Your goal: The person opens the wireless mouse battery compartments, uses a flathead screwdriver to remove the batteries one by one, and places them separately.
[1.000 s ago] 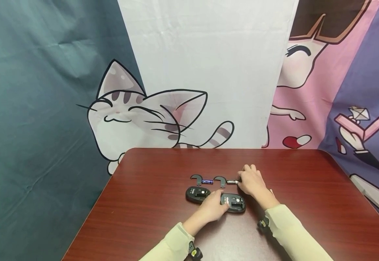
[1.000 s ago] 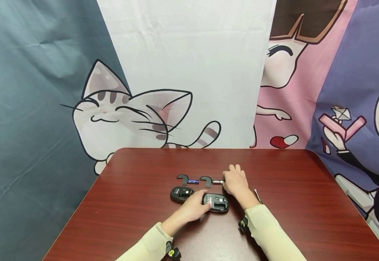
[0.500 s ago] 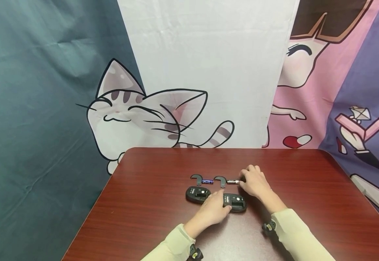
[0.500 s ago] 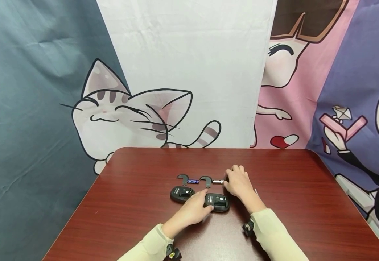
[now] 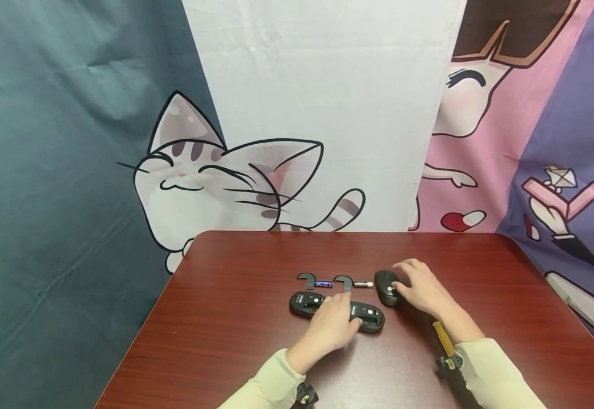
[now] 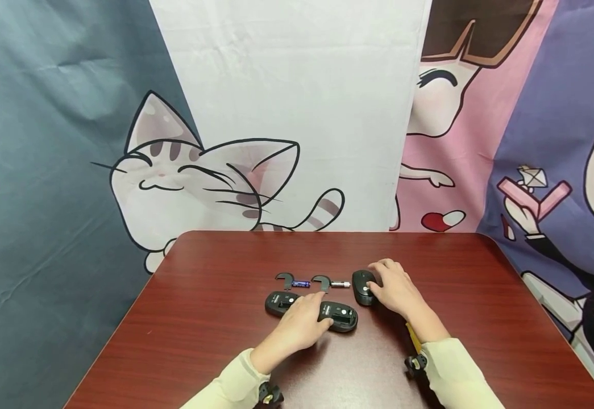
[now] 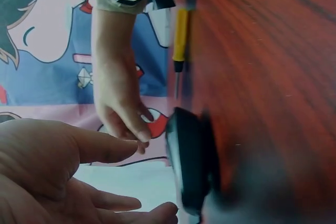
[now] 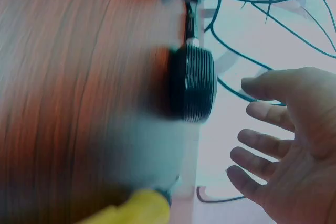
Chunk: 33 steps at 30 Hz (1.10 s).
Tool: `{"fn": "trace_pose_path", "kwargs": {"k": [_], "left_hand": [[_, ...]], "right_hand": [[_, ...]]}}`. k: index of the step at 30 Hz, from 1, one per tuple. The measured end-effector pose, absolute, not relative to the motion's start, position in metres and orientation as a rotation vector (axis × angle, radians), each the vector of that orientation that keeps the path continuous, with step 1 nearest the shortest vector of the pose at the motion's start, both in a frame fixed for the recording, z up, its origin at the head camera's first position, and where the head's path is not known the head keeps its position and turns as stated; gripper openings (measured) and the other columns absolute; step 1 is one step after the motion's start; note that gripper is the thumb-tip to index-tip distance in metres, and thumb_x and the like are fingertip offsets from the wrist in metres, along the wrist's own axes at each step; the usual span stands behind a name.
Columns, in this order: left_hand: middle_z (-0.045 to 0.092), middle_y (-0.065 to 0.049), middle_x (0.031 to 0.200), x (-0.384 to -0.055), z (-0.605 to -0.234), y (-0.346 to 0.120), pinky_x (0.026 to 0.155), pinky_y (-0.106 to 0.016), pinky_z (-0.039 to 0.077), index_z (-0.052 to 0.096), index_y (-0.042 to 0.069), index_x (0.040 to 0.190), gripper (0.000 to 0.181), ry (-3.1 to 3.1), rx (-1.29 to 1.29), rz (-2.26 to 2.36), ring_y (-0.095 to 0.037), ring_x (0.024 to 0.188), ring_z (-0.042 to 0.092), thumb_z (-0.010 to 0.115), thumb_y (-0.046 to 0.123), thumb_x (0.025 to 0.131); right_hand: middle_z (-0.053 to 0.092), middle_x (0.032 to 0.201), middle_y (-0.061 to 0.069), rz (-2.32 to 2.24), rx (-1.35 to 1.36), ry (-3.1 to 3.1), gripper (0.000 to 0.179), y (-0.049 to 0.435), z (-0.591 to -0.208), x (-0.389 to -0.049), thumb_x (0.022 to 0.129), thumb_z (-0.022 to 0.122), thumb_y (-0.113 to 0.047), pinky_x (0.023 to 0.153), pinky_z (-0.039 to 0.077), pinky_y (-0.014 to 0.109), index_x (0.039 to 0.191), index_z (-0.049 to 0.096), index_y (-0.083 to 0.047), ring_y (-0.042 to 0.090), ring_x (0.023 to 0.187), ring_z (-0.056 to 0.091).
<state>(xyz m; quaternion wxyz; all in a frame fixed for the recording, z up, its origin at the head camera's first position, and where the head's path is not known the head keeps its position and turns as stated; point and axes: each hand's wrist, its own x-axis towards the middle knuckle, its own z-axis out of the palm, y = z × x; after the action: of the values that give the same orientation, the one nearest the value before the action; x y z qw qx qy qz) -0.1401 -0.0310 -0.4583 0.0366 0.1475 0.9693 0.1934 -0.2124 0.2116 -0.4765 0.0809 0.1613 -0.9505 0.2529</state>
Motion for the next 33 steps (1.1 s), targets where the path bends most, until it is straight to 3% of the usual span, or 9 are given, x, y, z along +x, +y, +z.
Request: {"fn": "trace_pose_path", "kwargs": {"k": [6,13,21,33], "left_hand": [[0.058,-0.005,0.143,-0.149,-0.448,-0.024,0.113,-0.038,0.045,0.053,0.008,0.145,0.064,2.999,0.447,0.573,-0.024,0.135,0.050,0.073,0.038,0.092],[0.057,0.002,0.143,-0.170,-0.450,-0.006,0.104,-0.033,0.052,0.054,0.015,0.144,0.063,3.020,0.611,0.454,-0.018,0.132,0.050,0.073,0.042,0.090],[0.053,0.001,0.149,-0.197,-0.463,0.013,0.110,-0.031,0.047,0.053,0.015,0.145,0.064,2.926,0.804,0.414,-0.016,0.137,0.048,0.070,0.046,0.091],[0.051,-0.001,0.151,-0.223,-0.475,0.039,0.113,-0.031,0.044,0.053,0.014,0.144,0.067,2.901,0.747,0.185,-0.016,0.140,0.045,0.072,0.048,0.089]], "right_hand": [[0.051,0.140,0.027,0.741,0.528,-2.896,0.055,0.225,-0.478,-0.208,0.088,0.074,-0.014,0.106,0.040,0.071,0.138,0.056,0.000,0.048,0.130,0.046],[0.040,0.151,0.031,0.703,0.623,-2.953,0.067,0.232,-0.481,-0.205,0.085,0.077,-0.012,0.107,0.038,0.073,0.144,0.050,0.001,0.052,0.137,0.039],[0.039,0.151,0.033,0.714,0.689,-2.956,0.070,0.233,-0.487,-0.204,0.081,0.081,-0.010,0.102,0.041,0.074,0.143,0.051,0.001,0.054,0.135,0.040],[0.040,0.152,0.032,0.668,0.772,-2.990,0.072,0.228,-0.493,-0.207,0.080,0.081,-0.007,0.105,0.039,0.073,0.143,0.049,0.004,0.056,0.137,0.037]]}}
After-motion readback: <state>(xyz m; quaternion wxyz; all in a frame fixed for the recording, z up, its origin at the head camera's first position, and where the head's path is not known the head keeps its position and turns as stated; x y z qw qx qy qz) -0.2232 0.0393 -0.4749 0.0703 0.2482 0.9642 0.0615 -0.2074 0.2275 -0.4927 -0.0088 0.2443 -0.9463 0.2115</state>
